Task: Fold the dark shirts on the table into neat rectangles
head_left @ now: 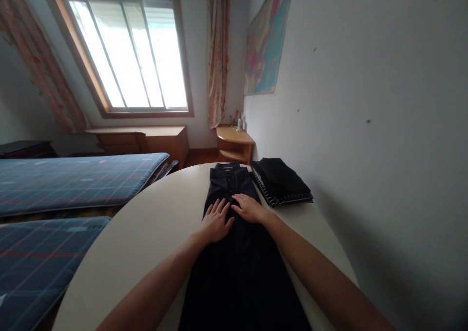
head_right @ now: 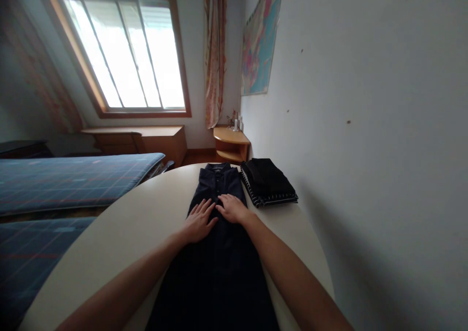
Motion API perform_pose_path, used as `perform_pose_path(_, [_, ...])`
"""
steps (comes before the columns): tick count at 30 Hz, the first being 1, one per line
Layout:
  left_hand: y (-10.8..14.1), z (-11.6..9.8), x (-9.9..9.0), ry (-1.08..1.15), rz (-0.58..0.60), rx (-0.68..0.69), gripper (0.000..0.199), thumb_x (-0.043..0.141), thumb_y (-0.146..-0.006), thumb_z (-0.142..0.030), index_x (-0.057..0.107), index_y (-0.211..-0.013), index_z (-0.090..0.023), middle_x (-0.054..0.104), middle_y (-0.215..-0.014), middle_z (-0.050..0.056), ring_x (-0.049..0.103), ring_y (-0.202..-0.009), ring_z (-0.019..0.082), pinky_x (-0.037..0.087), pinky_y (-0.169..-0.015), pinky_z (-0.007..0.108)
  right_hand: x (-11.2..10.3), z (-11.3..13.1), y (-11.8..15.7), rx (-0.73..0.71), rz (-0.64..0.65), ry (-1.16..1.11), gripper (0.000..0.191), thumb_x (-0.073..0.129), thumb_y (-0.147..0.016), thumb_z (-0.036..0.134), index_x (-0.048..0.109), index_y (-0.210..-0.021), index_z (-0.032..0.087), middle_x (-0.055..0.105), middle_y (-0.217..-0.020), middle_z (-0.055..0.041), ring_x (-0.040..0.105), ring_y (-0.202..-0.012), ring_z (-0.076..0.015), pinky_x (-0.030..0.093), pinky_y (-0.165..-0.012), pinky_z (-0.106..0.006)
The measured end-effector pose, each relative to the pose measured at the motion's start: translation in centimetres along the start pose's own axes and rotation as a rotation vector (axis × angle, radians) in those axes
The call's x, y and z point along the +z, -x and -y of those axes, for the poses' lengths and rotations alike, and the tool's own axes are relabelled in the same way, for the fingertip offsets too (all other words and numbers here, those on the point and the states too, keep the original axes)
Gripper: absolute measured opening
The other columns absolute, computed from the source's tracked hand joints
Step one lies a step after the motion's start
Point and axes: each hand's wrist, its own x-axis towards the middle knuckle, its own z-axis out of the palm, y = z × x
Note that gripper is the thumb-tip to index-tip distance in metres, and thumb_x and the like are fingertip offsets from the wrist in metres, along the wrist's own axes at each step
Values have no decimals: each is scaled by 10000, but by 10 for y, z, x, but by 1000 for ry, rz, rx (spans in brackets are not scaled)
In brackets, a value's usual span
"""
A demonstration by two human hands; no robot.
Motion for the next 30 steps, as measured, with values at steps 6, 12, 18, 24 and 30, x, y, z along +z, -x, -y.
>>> perform_pose_path(6, [-21, 20, -10, 78, -28, 71, 553, 448, -983, -439, 443, -1451, -145, 382, -1570, 107, 237, -1493, 264, 196, -1216, 440, 18, -8, -15, 104, 3, 27, 613, 333, -1020, 458, 280, -1563, 178, 235, -1635, -56, 146, -1515, -251, 121, -1221, -435])
perform_pose_path(12, [16, 9, -38, 160, -63, 181, 281, 497, -935, -247, 602, -1193, -214, 619, -1284, 72, 553, -1212, 221, 413, -1075, 357, 22, -10, -17, 79, -99, -5, 576, 369, -1015, 423, 342, -1538, 182, 329, -1599, -66, 226, -1494, -253, 161, -1214, -443])
perform_pose_path(18, [91, 7, -70, 157, 224, 410, 372, 484, -713, 6, 655, -902, -266, 560, -1358, -24, 496, -1273, 209, 435, -1041, 351, 19, -8, -8, -76, -331, -56, 381, 503, -958, 273, 587, -1325, 216, 616, -1344, -82, 466, -1335, -232, 322, -1146, -419])
perform_pose_path(24, [118, 3, -74, 186, 267, 451, 350, 505, -637, 13, 614, -838, -253, 536, -1370, -45, 409, -1341, 236, 377, -1096, 393, 18, -6, 0, -184, -330, -48, 375, 450, -967, 187, 650, -1272, 269, 688, -1239, -30, 466, -1327, -237, 357, -1125, -456])
perform_pose_path(30, [119, -10, -75, 225, 271, 510, 273, 541, -600, 0, 584, -748, -226, 573, -1213, -16, 481, -1204, 220, 408, -1020, 357, 20, -3, 5, -196, -301, -33, 444, 426, -971, 185, 575, -1385, 239, 641, -1336, -46, 441, -1360, -242, 356, -1137, -462])
